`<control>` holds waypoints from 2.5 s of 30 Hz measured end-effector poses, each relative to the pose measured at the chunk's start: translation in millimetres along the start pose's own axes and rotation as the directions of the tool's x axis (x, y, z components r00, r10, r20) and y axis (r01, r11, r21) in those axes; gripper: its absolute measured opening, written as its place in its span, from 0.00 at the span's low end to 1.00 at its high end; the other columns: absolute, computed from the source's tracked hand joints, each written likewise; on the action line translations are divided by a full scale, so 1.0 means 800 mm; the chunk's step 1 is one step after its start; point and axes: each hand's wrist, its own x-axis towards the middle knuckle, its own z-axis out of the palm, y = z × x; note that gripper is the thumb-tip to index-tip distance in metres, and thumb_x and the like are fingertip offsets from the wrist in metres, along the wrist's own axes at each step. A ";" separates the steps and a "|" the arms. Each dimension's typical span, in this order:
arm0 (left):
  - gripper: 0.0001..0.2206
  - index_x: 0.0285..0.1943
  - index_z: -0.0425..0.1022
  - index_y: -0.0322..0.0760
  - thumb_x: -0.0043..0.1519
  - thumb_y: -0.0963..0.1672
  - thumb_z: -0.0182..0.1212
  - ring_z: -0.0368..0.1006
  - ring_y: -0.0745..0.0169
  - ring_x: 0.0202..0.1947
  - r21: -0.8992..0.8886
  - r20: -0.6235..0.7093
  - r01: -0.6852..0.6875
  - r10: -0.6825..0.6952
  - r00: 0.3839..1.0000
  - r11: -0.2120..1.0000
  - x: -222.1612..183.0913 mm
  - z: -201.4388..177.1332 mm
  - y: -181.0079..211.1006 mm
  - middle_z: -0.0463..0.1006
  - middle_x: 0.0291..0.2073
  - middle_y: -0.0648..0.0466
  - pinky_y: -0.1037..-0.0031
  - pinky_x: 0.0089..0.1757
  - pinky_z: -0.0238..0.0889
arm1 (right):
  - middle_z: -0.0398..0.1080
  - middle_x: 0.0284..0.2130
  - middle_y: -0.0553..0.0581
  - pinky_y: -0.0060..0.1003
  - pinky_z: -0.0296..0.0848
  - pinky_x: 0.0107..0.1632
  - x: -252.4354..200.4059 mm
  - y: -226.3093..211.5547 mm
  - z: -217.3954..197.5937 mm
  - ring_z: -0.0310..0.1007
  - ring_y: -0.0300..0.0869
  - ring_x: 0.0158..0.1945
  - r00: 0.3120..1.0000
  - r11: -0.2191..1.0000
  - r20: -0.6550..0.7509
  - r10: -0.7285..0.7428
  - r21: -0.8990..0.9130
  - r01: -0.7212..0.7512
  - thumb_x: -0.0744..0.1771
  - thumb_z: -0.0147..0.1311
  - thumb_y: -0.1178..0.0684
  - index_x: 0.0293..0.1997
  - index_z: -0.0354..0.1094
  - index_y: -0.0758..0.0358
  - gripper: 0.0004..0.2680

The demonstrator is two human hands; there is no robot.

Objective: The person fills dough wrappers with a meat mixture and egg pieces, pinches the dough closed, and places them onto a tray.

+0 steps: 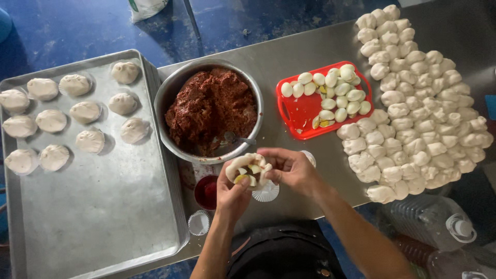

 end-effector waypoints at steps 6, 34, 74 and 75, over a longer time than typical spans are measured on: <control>0.22 0.68 0.66 0.30 0.65 0.39 0.62 0.73 0.56 0.55 0.138 -0.133 0.180 -0.162 0.978 0.974 -0.001 -0.004 0.004 0.75 0.55 0.45 0.65 0.55 0.69 | 0.78 0.42 0.53 0.32 0.79 0.47 -0.010 0.022 0.007 0.77 0.33 0.45 0.974 0.939 -0.153 -0.165 -0.327 0.108 0.67 0.61 0.59 0.54 0.70 0.67 0.11; 0.16 0.66 0.69 0.37 0.68 0.38 0.51 0.72 0.65 0.46 0.602 -0.107 0.369 -0.387 0.916 0.708 0.009 0.056 0.008 0.76 0.48 0.50 0.74 0.46 0.71 | 0.71 0.36 0.58 0.39 0.74 0.43 -0.046 -0.006 -0.010 0.74 0.50 0.39 0.819 0.428 0.231 -0.525 -0.760 0.489 0.65 0.61 0.62 0.48 0.66 0.62 0.09; 0.21 0.68 0.70 0.29 0.72 0.47 0.43 0.62 0.46 0.72 0.838 0.046 0.004 -0.077 0.996 0.546 -0.029 0.075 0.019 0.62 0.73 0.41 0.62 0.65 0.58 | 0.75 0.42 0.65 0.39 0.78 0.41 -0.065 0.018 0.007 0.80 0.47 0.41 0.917 0.615 -0.031 -0.398 -0.751 0.241 0.67 0.60 0.58 0.60 0.63 0.66 0.16; 0.23 0.69 0.70 0.30 0.74 0.50 0.41 0.63 0.47 0.72 0.847 0.068 -0.080 0.042 0.997 0.525 -0.030 0.073 0.020 0.64 0.72 0.41 0.62 0.66 0.58 | 0.76 0.37 0.61 0.37 0.78 0.39 -0.064 0.019 0.006 0.79 0.43 0.37 0.944 0.685 -0.100 -0.315 -0.713 0.153 0.67 0.61 0.57 0.55 0.66 0.64 0.12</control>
